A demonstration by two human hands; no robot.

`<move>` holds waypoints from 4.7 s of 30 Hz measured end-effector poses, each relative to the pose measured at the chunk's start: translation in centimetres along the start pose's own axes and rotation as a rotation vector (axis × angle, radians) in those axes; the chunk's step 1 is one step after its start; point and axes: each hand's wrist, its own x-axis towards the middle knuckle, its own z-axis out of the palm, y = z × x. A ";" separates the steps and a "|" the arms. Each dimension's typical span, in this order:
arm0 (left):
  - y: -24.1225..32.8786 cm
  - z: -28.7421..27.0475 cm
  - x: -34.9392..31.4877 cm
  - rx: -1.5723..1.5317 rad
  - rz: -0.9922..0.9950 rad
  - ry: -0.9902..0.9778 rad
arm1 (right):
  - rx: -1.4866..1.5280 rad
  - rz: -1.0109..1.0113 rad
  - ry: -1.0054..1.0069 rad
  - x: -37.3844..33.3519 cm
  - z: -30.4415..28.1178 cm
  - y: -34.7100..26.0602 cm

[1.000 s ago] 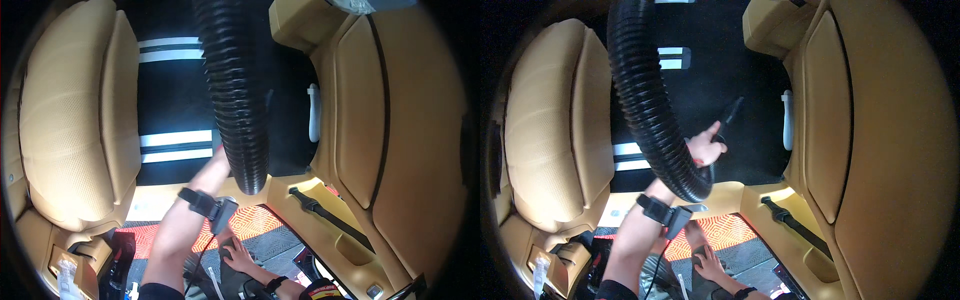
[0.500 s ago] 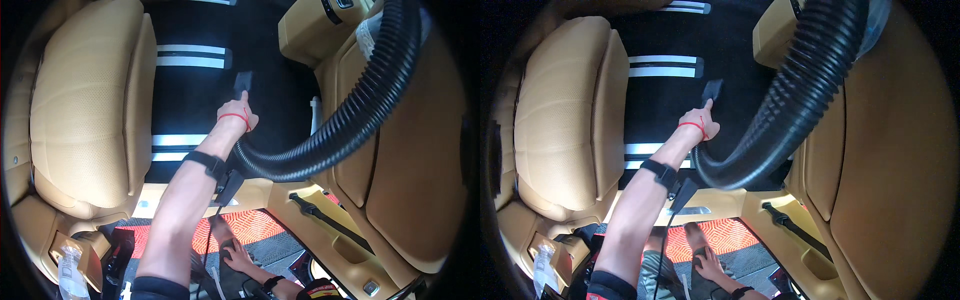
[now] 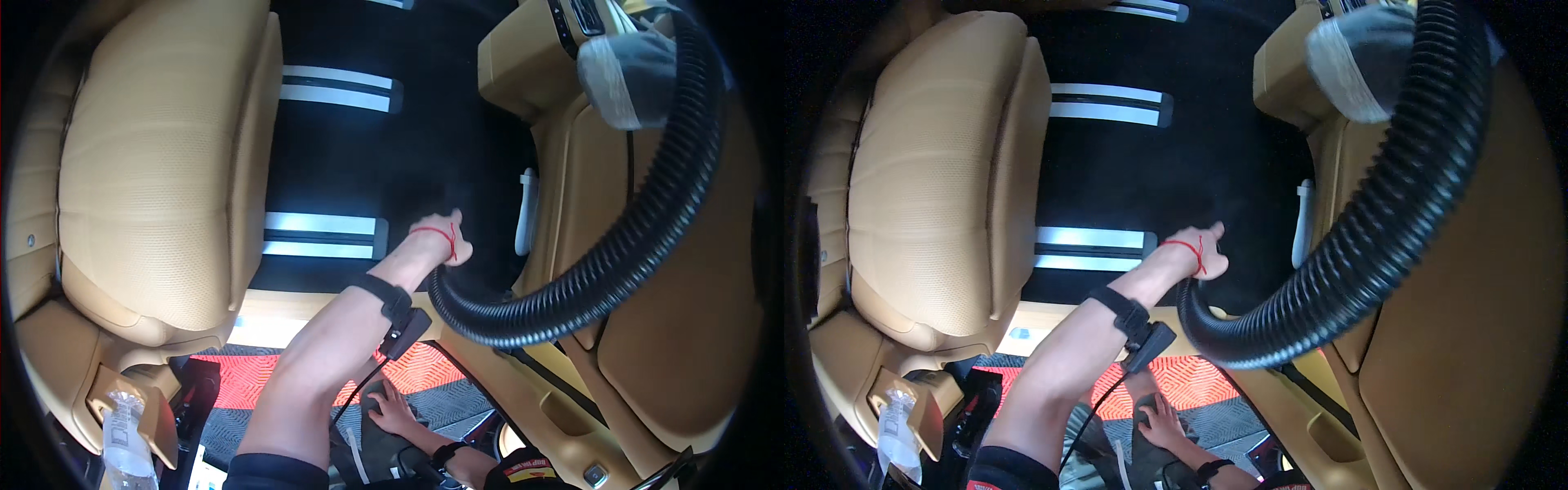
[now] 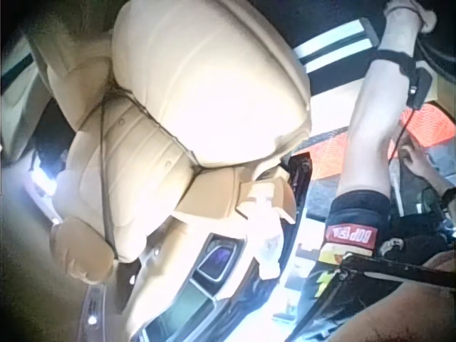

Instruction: Vacuuming the interior floor and footwell of a luxury vehicle.

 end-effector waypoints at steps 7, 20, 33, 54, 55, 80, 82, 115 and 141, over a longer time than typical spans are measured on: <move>-6.5 -8.2 -4.1 -0.133 -0.160 0.357 | 0.024 -0.019 0.038 0.1 -0.9 1.0; -5.4 -6.1 -4.3 0.012 -0.302 0.355 | 0.004 -0.094 0.110 0.0 -1.0 1.1; -2.1 -3.6 -1.6 -0.125 -0.201 0.272 | 0.117 -0.069 0.068 0.4 -1.5 0.8; 0.9 -17.5 -13.1 0.198 -0.096 0.709 | 0.661 -0.345 1.089 11.3 -39.7 -10.3; -1.1 -20.5 -13.3 0.352 0.022 0.953 | 0.649 -0.355 1.090 11.7 -40.6 -10.5; -16.6 -29.0 -17.7 0.592 -0.029 1.431 | 0.562 -0.494 1.088 16.6 -47.3 -13.0; -16.4 -29.0 -17.3 0.524 0.000 1.414 | 0.491 -0.469 1.033 18.1 -46.8 -13.9; -17.9 -29.1 -16.8 0.576 0.003 1.411 | 0.755 -0.419 0.755 8.8 -29.4 -10.5; -20.9 -30.9 -16.3 0.515 0.107 1.442 | 0.834 -0.347 0.980 2.4 -21.7 -8.0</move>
